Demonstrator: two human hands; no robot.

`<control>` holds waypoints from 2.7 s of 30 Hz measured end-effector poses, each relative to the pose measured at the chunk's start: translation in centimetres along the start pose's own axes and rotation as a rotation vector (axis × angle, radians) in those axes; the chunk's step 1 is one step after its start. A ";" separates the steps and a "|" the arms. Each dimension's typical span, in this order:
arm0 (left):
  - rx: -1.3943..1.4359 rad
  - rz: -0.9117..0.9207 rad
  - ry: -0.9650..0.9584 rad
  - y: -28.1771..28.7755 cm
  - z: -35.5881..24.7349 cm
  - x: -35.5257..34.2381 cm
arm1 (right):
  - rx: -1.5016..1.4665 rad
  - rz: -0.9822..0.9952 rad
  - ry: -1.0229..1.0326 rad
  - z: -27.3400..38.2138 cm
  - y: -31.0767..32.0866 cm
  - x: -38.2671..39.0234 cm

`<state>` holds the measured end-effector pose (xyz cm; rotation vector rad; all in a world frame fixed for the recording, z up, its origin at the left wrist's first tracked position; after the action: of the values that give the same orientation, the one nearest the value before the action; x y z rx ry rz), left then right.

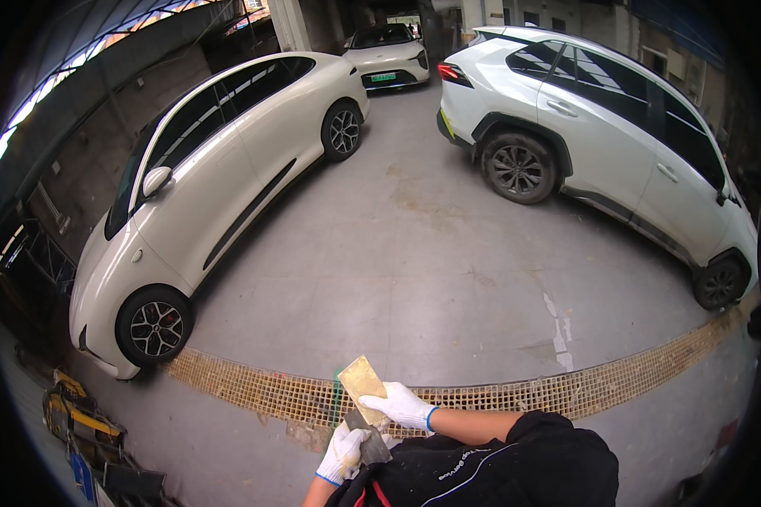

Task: The person cleans the front bumper of a white car with a spray gun and cloth, applies masking tape along the bumper edge, then puts on gloves and mixes a yellow filler paste with a putty knife. The person prepares the filler for application but does not apply it in the clip.

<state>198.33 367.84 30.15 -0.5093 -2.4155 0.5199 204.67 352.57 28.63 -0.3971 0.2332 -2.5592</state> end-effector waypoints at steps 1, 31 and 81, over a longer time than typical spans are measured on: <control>-0.134 0.068 -0.071 -0.5 -0.7 -0.1 | 0.031 -0.018 0.036 0.6 -0.1 0.1; -0.197 0.155 -0.122 -1.3 -5.4 0.8 | 0.287 0.261 0.100 10.9 -3.1 -0.5; -0.081 0.064 -0.940 -3.9 -15.8 1.0 | 0.021 0.163 0.154 11.8 -4.1 -3.0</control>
<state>206.65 368.83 44.09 -0.4281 -3.3262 0.8230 208.94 356.61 40.06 -0.1656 0.2825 -2.4304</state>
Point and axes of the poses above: each hand's wrist, its own x-axis away from the middle knuckle, its own y-axis out of the back of the hand, z = x × y, the point moved 5 cm from there along -x, towards the middle knuckle, and after that the axes turned 12 degrees about z, right-handed, at the moved point
